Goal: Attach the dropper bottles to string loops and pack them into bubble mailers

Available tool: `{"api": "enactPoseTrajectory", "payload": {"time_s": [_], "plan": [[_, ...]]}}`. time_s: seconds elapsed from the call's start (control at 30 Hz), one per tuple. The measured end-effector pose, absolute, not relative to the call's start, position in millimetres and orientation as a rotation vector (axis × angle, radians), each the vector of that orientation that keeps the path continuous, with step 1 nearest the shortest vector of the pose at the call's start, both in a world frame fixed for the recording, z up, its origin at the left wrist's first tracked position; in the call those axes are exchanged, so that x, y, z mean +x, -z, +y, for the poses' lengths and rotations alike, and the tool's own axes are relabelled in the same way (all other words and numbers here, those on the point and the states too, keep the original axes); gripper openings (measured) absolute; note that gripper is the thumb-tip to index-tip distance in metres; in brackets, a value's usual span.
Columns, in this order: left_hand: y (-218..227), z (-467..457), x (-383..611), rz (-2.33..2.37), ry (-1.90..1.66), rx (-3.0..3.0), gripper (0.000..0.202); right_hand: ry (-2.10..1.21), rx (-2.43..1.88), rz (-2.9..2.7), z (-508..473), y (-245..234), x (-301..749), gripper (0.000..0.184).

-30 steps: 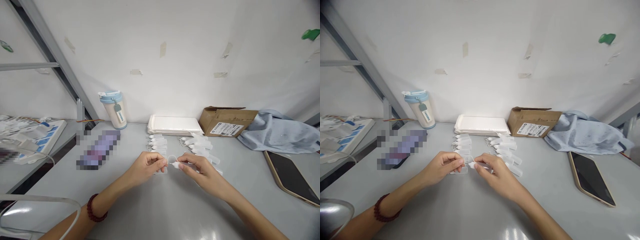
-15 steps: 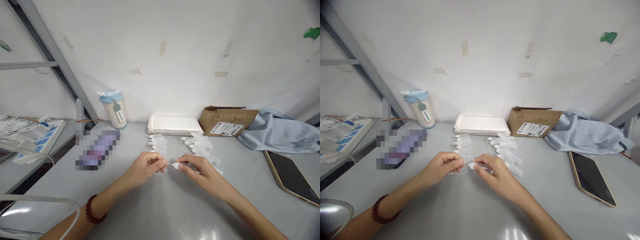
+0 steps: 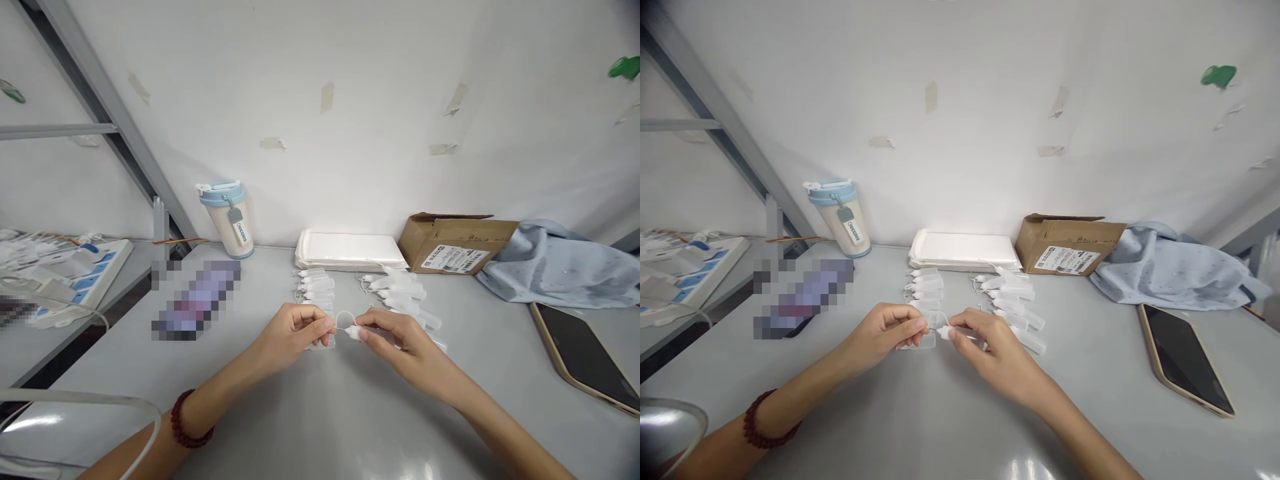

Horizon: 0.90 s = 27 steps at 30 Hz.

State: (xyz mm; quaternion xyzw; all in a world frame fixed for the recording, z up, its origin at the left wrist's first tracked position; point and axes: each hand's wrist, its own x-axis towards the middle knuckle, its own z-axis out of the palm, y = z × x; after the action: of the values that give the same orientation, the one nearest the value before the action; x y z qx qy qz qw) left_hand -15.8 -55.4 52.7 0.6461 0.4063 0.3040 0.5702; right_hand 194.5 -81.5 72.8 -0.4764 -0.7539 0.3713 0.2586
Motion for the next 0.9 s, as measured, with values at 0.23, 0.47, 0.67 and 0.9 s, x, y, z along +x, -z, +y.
{"api": "enactPoseTrajectory", "payload": {"time_s": [0.23,0.47,0.67,0.9], "plan": [[-53.3,-55.6,-14.9,0.966,-0.712,1.523,0.029,-1.011,-1.29,-2.044,-81.6,-72.0,194.4,0.027],[-53.3,-56.3,-14.5,0.964,-0.709,1.513,0.03,-1.002,-1.303,-2.038,-83.0,-72.4,194.3,0.027],[-51.0,-55.5,-14.3,0.972,-0.716,1.51,0.029,-1.006,-1.307,-2.042,-82.2,-72.9,193.2,0.028],[-48.6,-57.1,-14.6,1.013,-0.714,1.563,0.031,-0.991,-1.296,-2.057,-81.5,-69.4,192.0,0.028]]}}
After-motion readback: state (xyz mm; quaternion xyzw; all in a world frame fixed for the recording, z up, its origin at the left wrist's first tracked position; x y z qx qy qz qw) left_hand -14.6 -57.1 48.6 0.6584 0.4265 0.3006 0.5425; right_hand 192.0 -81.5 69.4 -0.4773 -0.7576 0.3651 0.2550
